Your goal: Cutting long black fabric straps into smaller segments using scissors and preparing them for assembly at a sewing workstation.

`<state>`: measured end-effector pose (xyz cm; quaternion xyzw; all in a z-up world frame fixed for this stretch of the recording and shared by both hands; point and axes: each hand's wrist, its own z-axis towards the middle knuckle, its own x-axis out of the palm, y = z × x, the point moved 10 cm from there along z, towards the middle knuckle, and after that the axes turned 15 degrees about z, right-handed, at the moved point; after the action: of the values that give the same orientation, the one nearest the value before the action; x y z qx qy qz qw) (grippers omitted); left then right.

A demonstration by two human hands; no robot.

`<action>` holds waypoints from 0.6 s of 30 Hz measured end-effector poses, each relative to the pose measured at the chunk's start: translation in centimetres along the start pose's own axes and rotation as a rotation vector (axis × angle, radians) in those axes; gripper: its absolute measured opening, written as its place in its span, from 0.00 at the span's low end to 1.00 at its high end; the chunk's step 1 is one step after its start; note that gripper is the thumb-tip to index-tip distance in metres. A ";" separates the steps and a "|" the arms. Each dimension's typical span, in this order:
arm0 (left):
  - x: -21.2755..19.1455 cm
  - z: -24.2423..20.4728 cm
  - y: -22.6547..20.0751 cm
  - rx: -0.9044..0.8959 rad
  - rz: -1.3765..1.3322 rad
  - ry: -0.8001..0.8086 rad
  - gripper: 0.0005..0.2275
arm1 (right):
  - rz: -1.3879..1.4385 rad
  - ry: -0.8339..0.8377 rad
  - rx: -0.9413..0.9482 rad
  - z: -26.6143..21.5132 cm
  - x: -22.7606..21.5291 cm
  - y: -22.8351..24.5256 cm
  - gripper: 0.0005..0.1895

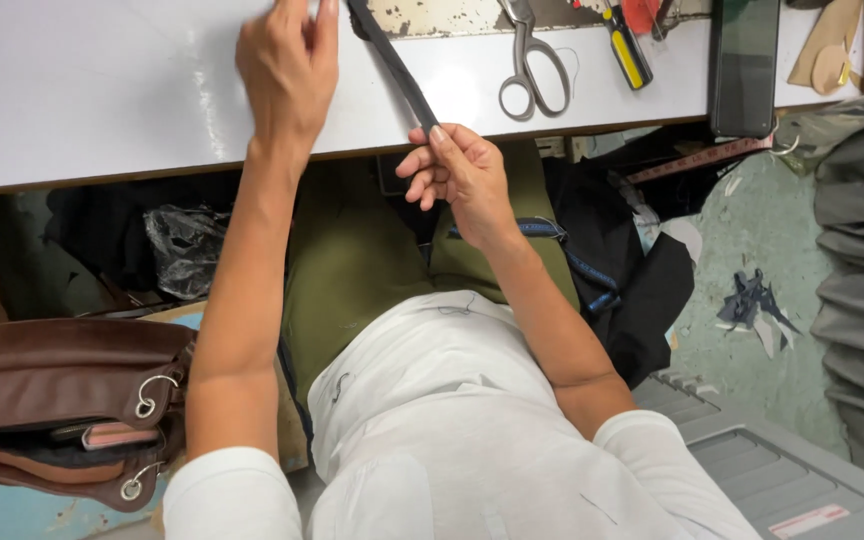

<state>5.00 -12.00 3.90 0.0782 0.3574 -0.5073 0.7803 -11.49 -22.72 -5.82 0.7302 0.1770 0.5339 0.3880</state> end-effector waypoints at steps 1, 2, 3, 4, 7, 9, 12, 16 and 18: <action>-1.1 -1.2 -1.3 -0.069 -0.007 0.110 0.10 | 0.023 -0.049 -0.017 -0.7 -0.4 -0.2 0.17; -2.4 -2.1 -3.0 -0.067 -0.017 0.123 0.10 | 0.026 -0.064 -0.016 -0.9 -0.2 -0.5 0.17; -2.0 -3.4 -3.6 -0.205 -0.203 0.286 0.11 | 0.028 -0.060 -0.032 -1.1 0.1 -0.5 0.16; -1.6 -5.0 -4.6 -0.337 -0.393 0.454 0.19 | 0.030 -0.055 -0.048 -1.4 0.6 -0.4 0.16; -1.6 -8.1 -5.4 -0.581 -0.609 0.477 0.30 | -0.061 -0.010 -0.043 -2.4 1.8 -1.2 0.17; -1.0 -8.0 -5.6 -0.659 -0.762 0.442 0.28 | -0.114 0.006 -0.039 -3.0 2.4 -0.8 0.17; -0.4 -8.2 -5.1 -0.731 -0.940 0.373 0.23 | -0.177 0.034 -0.007 -4.4 2.8 -1.4 0.17; -1.4 -5.8 -3.7 -0.635 -0.918 0.276 0.17 | -0.203 0.089 0.031 -6.2 1.6 -2.1 0.16; -1.0 -5.1 -2.0 -0.615 -0.895 0.266 0.16 | -0.223 0.106 0.044 -7.4 0.7 -2.5 0.16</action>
<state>0.59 -9.72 1.29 -0.2491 0.5827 -0.6472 0.4238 -17.67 -17.86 -6.25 0.6852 0.2890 0.5213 0.4187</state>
